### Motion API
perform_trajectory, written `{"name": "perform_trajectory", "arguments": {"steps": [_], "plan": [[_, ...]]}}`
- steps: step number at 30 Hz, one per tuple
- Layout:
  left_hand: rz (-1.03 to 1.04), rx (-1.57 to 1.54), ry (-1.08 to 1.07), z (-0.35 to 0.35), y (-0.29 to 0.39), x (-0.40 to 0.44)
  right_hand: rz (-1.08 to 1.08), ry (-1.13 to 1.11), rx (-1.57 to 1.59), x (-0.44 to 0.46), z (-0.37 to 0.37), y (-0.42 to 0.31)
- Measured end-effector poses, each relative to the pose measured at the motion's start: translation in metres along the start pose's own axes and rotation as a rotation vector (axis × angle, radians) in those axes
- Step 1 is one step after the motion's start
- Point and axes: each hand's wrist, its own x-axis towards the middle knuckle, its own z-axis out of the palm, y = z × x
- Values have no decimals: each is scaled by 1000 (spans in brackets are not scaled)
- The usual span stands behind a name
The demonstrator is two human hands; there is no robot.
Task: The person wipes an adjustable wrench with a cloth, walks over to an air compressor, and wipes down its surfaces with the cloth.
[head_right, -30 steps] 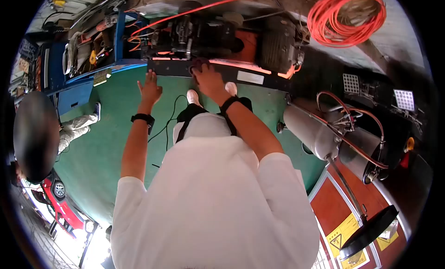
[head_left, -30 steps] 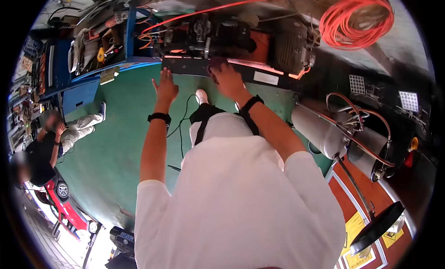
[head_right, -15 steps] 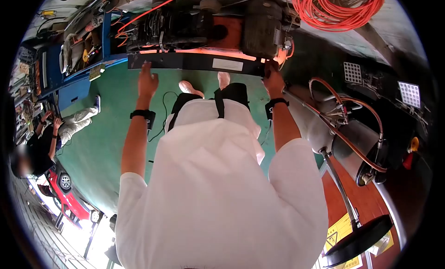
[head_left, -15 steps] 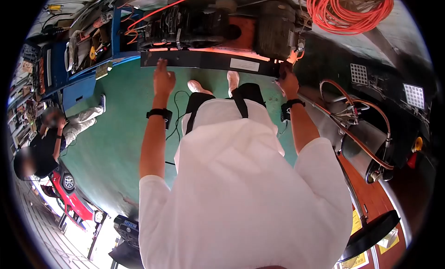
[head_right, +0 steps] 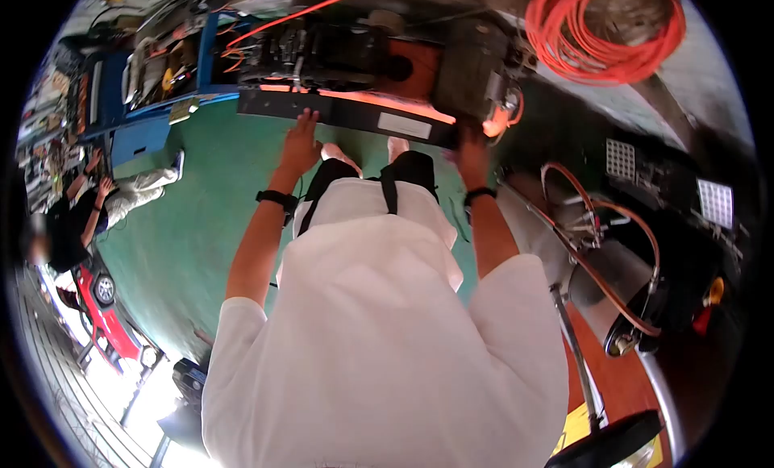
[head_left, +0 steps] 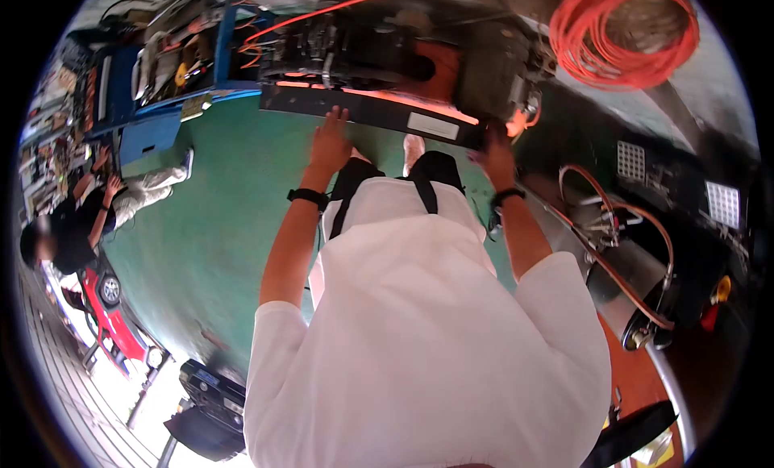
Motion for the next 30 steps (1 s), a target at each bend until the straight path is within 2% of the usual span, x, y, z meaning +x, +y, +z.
{"name": "perform_trajectory", "arguments": {"steps": [1,2,3,5,6,8,10,11,12,14,15,17,18,19,21,22,24,25,26,28,29,30], "plan": [[4,33,-15,-5,7,-2,391,-382,-83,-18,20,34],[12,64,-28,-8,12,-2,454,-462,-185,-11,-6,21],[-9,71,-13,-13,16,-1,417,-364,-194,-11,-1,30],[54,-131,-55,-23,28,1,575,-550,-99,10,1,35],[35,-133,-35,-27,35,2,548,-548,-103,18,5,32],[213,-409,-119,-36,48,0,526,-487,20,32,24,23],[226,-508,-130,-52,63,-3,547,-600,433,41,62,27],[259,-606,-164,-56,70,-3,395,-624,561,54,58,2],[254,-661,-160,-57,73,-3,376,-753,667,70,51,-27],[227,-727,-173,-61,81,0,180,-808,911,100,13,-102],[215,-732,-136,-62,82,1,21,-844,962,112,9,-122],[263,-1061,80,-56,82,4,9,-852,910,134,-15,-170],[228,-1016,288,-51,82,5,-17,-864,893,139,-14,-176],[223,-1018,322,-54,75,7,-111,-819,813,147,-11,-181],[20,-788,159,-55,57,1,-233,-798,713,156,-9,-188],[-8,-656,272,-54,49,-3,-182,-788,694,156,-10,-191],[-122,-679,308,-37,23,-7,-25,-850,596,156,-2,-190],[-199,-679,318,-24,12,-14,-38,-879,573,152,4,-184],[-218,-696,336,-12,5,-22,-198,-879,474,151,9,-179],[-429,-727,574,-2,-18,-27,-509,-806,313,155,20,-181],[-433,-735,597,-1,-34,-21,-529,-804,298,161,27,-187],[-575,-753,678,-2,-47,-20,-547,-812,269,158,22,-200]]}}
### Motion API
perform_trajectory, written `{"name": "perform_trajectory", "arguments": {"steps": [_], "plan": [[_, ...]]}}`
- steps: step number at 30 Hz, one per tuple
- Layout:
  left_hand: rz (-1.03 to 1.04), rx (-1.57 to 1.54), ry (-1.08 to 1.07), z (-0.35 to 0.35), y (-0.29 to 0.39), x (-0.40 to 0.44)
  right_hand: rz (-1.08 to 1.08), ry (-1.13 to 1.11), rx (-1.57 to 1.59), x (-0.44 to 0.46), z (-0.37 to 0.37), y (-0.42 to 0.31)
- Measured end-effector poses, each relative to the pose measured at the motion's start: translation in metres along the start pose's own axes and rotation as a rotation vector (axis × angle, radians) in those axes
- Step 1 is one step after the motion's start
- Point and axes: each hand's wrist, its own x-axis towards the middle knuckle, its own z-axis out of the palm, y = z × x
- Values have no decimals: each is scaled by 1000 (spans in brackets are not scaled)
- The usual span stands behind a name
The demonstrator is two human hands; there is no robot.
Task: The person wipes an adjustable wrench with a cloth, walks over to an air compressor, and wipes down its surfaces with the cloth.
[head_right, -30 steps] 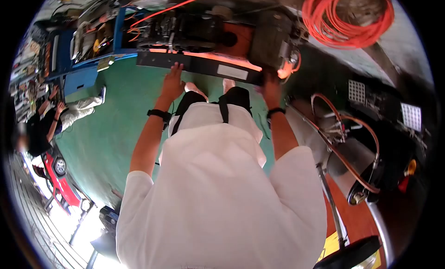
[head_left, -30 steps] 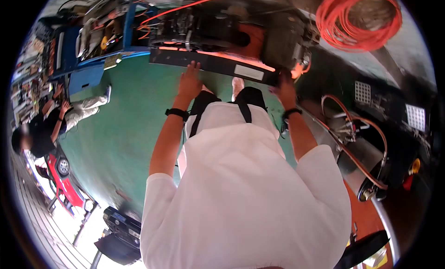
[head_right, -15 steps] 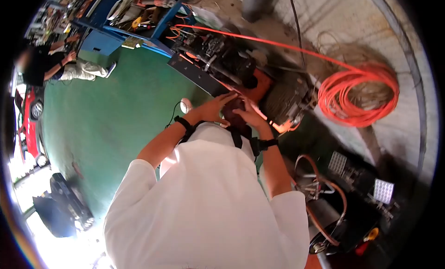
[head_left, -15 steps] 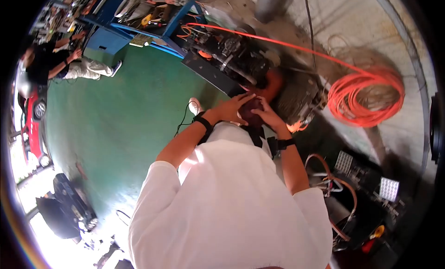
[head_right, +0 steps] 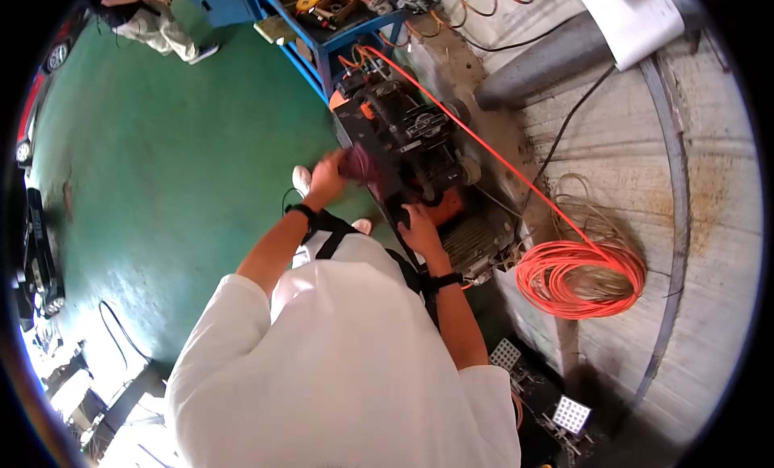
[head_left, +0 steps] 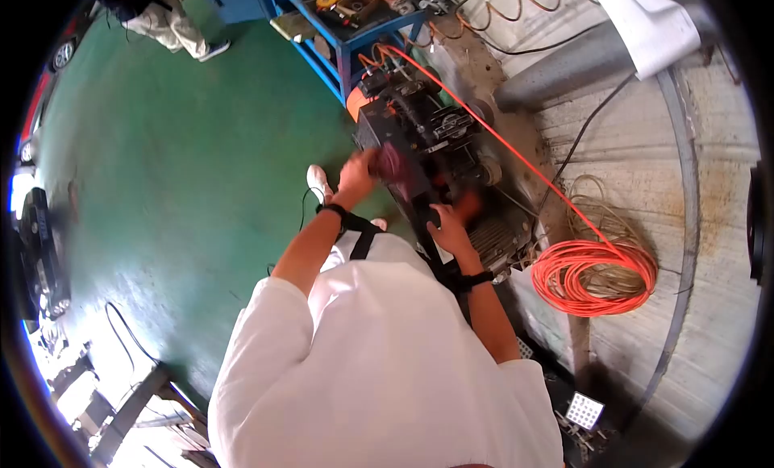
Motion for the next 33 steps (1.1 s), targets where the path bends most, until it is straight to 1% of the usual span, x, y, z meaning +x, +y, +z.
{"name": "perform_trajectory", "arguments": {"steps": [1,2,3,4,5,6,7,8,9,11,12,14,15,17,18,20,21,23,24,25,26,27,29,30,31,32,33], "plan": [[-113,-8,123,-4,-6,5,-4,-25,-29,-2,0,-11],[-124,-24,141,-10,-10,18,-76,-80,-123,5,7,-4],[-94,19,269,-17,-12,37,-92,-88,-149,12,6,-8],[-65,60,393,-24,-11,56,-82,-186,-201,14,6,-15],[-67,37,416,-28,-10,74,-70,-280,-254,22,5,-19],[13,42,427,-31,-10,87,-70,-308,-357,29,4,-24],[84,52,434,-35,-13,95,-68,-325,-376,38,-2,-30],[113,-25,350,-37,-16,103,-14,-331,-357,45,-4,-35],[100,-131,251,-34,-22,106,48,-344,-333,44,-1,-40],[40,-236,-9,-29,-24,103,39,-379,-351,47,-1,-39],[28,-245,12,-26,-26,101,7,-397,-419,54,-1,-44],[258,-114,-88,-13,-25,80,-25,-411,-487,65,1,-54],[251,-114,-83,-16,-24,75,-31,-418,-489,78,2,-61],[577,-76,-192,-20,-25,54,53,-392,-455,97,5,-81],[548,-91,-207,-26,-21,44,67,-424,-446,99,12,-81],[299,-50,-588,-58,-16,63,42,-274,-542,125,28,-75],[288,-60,-588,-61,-20,68,43,-288,-545,130,29,-82],[135,-204,-230,-69,-33,88,21,-175,-587,147,36,-98],[227,-205,40,-69,-50,107,23,-187,-591,156,40,-97],[313,-205,303,-67,-69,127,-39,-130,-641,160,46,-93],[112,-291,387,-71,-80,142,-92,-72,-690,162,51,-89],[-96,-371,468,-76,-91,157,-72,-88,-693,166,54,-93],[-301,-400,470,-73,-116,171,45,-102,-752,167,59,-105],[-270,-409,439,-75,-122,174,85,-107,-770,169,61,-109],[-270,-405,431,-78,-126,182,159,-110,-680,168,63,-112],[-377,-477,242,-78,-128,187,240,-116,-590,168,66,-114],[-490,-549,43,-74,-129,186,262,-127,-587,166,68,-114]]}}
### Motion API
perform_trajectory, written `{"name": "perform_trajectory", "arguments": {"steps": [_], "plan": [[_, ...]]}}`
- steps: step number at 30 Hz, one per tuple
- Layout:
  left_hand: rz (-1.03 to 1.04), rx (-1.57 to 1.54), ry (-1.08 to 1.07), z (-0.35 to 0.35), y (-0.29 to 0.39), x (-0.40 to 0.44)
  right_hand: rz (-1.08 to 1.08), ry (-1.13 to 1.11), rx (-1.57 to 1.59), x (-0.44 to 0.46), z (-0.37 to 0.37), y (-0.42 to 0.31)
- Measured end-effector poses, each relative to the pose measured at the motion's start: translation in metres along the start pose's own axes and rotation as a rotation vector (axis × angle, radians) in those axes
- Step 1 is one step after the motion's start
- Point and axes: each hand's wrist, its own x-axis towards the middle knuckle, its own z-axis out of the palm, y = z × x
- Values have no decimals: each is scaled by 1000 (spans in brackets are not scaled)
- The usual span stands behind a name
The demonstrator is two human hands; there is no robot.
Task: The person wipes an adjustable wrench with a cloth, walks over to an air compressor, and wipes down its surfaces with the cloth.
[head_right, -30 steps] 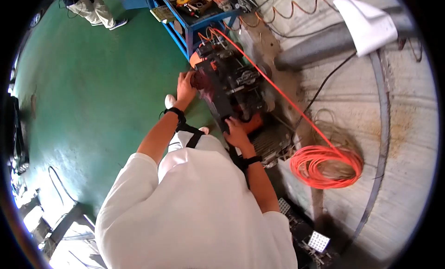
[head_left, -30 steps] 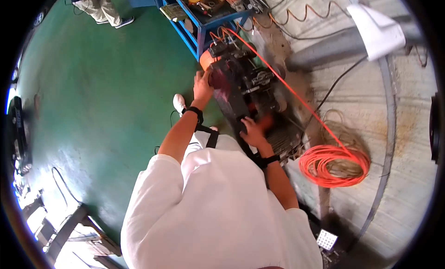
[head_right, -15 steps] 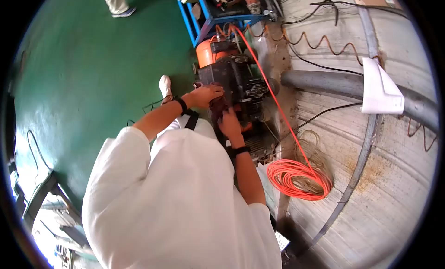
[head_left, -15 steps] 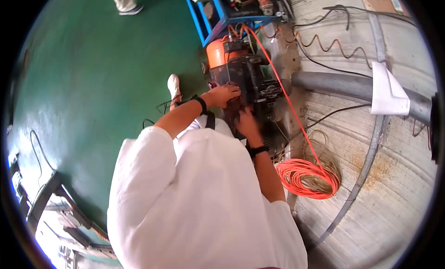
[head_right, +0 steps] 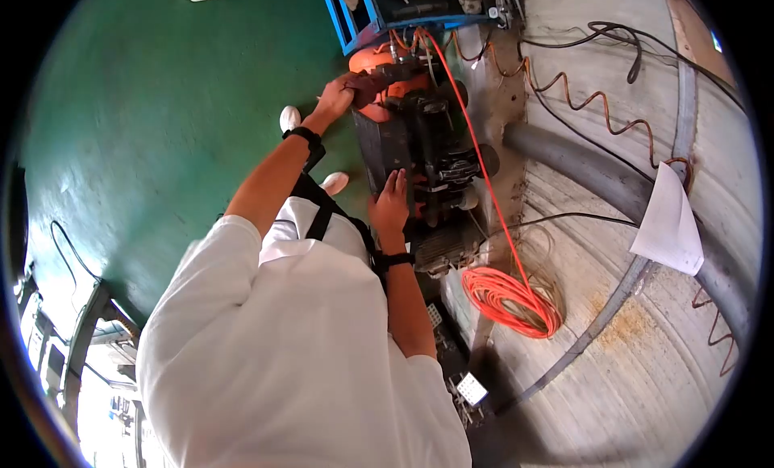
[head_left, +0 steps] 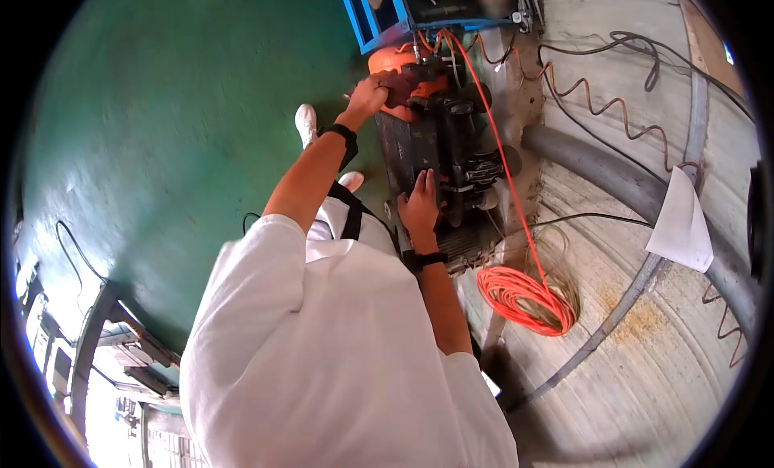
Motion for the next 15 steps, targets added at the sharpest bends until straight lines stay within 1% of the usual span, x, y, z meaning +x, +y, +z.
{"name": "perform_trajectory", "arguments": {"steps": [1,2,4,5,7,8,10,11,12,13,14,15], "plan": [[-15,20,-189,7,-20,9,0,3,17,-1,1,0],[-22,19,-202,21,-38,9,-5,14,35,2,1,1],[33,-178,-434,39,-38,-6,-2,-3,56,6,2,3],[27,-179,-452,43,-31,-12,-11,-14,79,6,4,4],[39,51,-406,42,-6,-21,19,-27,99,4,1,-2],[31,49,-426,42,-5,-19,25,-39,116,2,-1,-4],[-84,143,-519,43,-13,-10,56,-58,139,0,-4,-7],[-76,146,-533,47,-14,-3,71,-66,160,5,-5,-9],[-88,120,-475,55,-21,4,76,-58,161,8,-9,-9],[-105,96,-415,59,-30,10,113,-111,158,8,-13,-9],[-104,100,-424,60,-41,18,155,-168,157,9,-14,-12],[-112,132,-369,61,-47,24,171,-171,158,11,-15,-16]]}}
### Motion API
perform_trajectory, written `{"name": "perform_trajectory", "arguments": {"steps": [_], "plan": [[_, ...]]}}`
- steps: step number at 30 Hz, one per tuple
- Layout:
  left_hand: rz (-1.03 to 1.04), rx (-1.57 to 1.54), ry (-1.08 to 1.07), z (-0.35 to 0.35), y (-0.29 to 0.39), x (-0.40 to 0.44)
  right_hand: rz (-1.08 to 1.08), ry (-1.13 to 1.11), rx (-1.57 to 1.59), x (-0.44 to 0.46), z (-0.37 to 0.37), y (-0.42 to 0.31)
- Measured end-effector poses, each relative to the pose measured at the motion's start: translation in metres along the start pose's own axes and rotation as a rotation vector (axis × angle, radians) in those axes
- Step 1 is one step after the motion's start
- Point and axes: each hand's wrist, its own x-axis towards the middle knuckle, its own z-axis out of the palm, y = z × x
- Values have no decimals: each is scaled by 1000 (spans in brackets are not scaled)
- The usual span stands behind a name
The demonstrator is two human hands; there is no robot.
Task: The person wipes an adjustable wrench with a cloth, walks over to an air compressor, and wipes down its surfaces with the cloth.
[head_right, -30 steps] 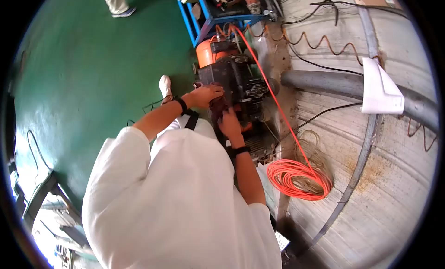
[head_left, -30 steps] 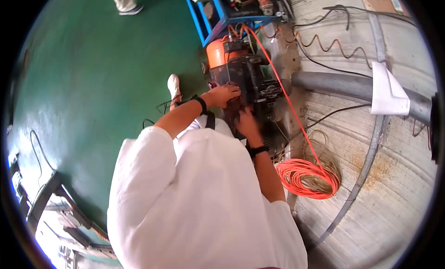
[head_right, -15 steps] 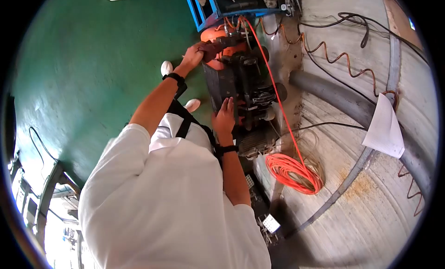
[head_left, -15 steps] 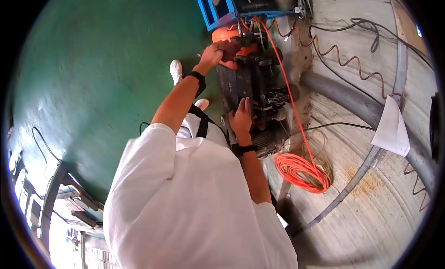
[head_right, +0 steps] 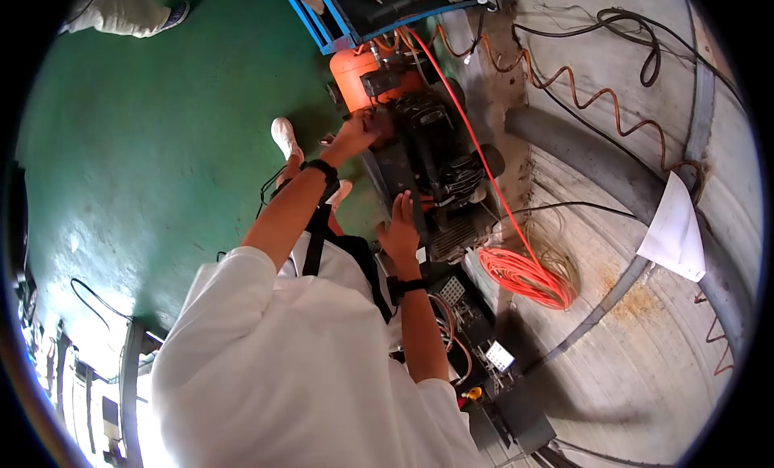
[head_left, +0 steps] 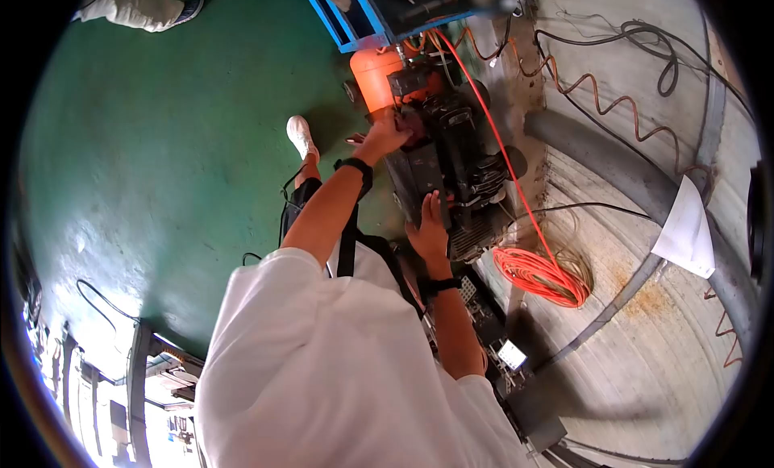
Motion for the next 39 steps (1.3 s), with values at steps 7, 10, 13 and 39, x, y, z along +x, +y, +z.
{"name": "perform_trajectory", "arguments": {"steps": [7,10,13,39], "plan": [[67,-251,-364,-13,-15,17,26,-26,-35,1,-19,-12],[98,-256,-390,-2,-32,17,80,-54,15,15,-14,-15],[-6,-141,-380,6,-50,3,93,-43,95,0,-15,-16],[48,-191,-799,-72,40,-8,193,66,200,3,-3,-24]]}}
